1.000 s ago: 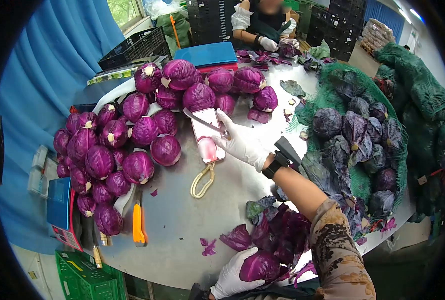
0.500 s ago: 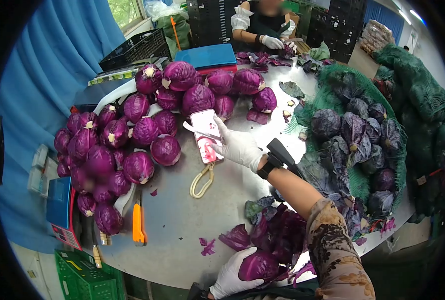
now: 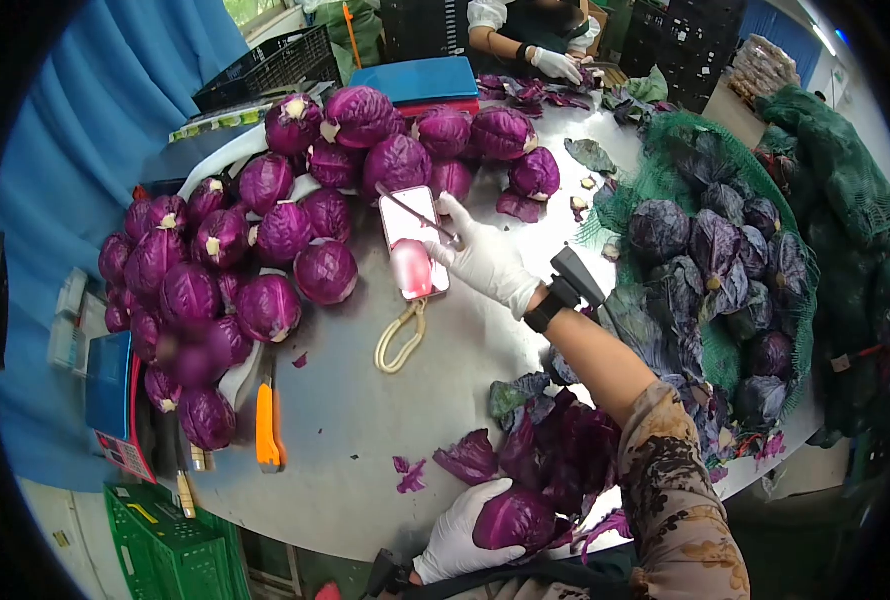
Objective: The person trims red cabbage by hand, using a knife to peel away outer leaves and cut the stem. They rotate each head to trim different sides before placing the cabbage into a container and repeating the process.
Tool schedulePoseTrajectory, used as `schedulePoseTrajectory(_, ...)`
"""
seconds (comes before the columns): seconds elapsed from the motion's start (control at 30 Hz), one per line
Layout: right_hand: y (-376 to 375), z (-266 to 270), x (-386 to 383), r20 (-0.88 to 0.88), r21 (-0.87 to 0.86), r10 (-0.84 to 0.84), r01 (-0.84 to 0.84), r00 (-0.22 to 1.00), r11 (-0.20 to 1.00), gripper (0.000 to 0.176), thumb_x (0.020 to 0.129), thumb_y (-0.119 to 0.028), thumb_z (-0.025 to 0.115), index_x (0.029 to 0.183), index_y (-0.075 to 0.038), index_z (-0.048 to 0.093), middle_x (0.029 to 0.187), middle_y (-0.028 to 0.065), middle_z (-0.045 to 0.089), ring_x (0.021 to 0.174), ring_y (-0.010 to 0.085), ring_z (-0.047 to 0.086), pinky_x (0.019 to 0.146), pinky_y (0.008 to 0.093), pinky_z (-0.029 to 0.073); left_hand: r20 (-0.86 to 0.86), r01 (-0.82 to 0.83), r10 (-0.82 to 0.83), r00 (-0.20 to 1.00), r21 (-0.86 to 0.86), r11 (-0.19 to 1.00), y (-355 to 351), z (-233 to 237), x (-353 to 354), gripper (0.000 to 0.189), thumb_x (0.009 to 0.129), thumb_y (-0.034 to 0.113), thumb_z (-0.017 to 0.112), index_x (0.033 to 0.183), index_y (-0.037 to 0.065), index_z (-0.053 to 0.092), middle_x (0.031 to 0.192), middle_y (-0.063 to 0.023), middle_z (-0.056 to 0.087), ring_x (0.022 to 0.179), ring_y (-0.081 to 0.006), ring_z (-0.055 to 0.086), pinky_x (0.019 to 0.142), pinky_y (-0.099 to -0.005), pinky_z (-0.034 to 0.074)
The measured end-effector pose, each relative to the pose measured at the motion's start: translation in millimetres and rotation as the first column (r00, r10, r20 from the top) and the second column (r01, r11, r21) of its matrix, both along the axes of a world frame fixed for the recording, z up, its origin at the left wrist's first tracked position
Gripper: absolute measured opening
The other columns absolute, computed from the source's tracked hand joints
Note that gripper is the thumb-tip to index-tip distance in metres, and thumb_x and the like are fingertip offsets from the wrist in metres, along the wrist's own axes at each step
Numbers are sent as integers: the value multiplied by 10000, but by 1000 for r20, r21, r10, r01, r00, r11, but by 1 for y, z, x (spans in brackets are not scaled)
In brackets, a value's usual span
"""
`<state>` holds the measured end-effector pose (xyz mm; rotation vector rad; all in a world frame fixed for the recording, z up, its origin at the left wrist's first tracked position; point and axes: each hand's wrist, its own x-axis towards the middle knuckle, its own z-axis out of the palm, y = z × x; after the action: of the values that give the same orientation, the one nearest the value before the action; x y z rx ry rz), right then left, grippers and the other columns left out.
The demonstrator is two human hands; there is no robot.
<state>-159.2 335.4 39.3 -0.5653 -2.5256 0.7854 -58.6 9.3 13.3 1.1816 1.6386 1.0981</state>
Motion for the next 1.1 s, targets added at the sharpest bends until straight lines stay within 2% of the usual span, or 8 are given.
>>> schedulePoseTrajectory(0.3, -11, 28, 54, -110, -58, 50, -57, 993, 997, 486, 892, -366, 649, 1299, -110, 572, 747, 111, 611, 645, 169, 564, 632, 315, 472, 15, -34, 34, 999, 16, 999, -1, 0, 3, 863, 681, 423, 815, 1377, 71, 447, 1353, -154, 494, 1287, -294, 469, 1075, -374, 384)
schedulePoseTrajectory(0.4, -27, 53, 75, 94, -98, -18, 28, 995, 995, 411, 893, -325, 651, 1233, -95, 620, 786, 107, 628, 658, 140, 542, 642, 308, 475, 36, -54, 54, 998, 24, 998, -2, 0, 4, 839, 683, 413, 814, 1371, 88, 461, 1348, -151, 504, 1290, -290, 469, 1068, -371, 396)
schedulePoseTrajectory(0.57, -57, 60, 131, 106, -453, 45, 8, 993, 892, 380, 899, -272, 661, 1218, -70, 616, 768, 40, 592, 706, 95, 532, 668, 275, 467, 68, -82, 77, 995, 65, 995, -5, -9, 7, 820, 697, 339, 824, 1374, 66, 451, 1344, -150, 511, 1280, -277, 481, 1065, -361, 398)
schedulePoseTrajectory(0.63, -79, 59, 163, 116, -565, 89, -8, 989, 825, 403, 871, -228, 699, 1230, -68, 609, 835, 57, 620, 769, 102, 564, 711, 271, 480, 411, -170, 127, 903, 70, 983, -7, -21, 9, 795, 731, 287, 814, 1377, 28, 431, 1350, -149, 505, 1277, -255, 480, 1070, -351, 383)
schedulePoseTrajectory(0.73, -117, 64, 195, 8, -566, 244, -197, 970, 801, 541, 807, -231, 773, 1283, -69, 571, 1104, 115, 611, 998, 164, 594, 891, 289, 483, 512, -260, 201, 835, 45, 965, -5, -17, 2, 780, 783, 269, 787, 1394, -5, 387, 1378, -140, 463, 1272, -224, 455, 1078, -341, 355)
schedulePoseTrajectory(0.77, -124, 51, 205, 41, -513, 301, -239, 953, 825, 662, 748, -273, 827, 1313, -71, 545, 1246, 134, 541, 1116, 208, 557, 994, 308, 440, 492, -261, 205, 846, 49, 964, -3, -16, -2, 786, 794, 261, 781, 1406, 0, 361, 1380, -133, 452, 1270, -225, 449, 1080, -344, 350)
schedulePoseTrajectory(0.9, -154, 41, 214, 167, -395, 376, -288, 911, 872, 737, 742, -489, 772, 1350, -158, 517, 1324, 165, 506, 1089, 342, 613, 867, 370, 544, 375, -273, 236, 897, 47, 961, 1, -3, -9, 793, 788, 227, 787, 1409, 12, 343, 1361, -131, 462, 1259, -225, 459, 1069, -349, 363)
schedulePoseTrajectory(1.1, -154, 18, 225, 154, -420, 369, -277, 917, 864, 666, 774, -446, 753, 1344, -183, 528, 1344, 116, 512, 1073, 311, 627, 858, 357, 548, 170, -245, 229, 958, 76, 967, 4, -9, -7, 830, 765, 210, 802, 1418, 22, 325, 1373, -146, 441, 1270, -231, 451, 1067, -357, 365)
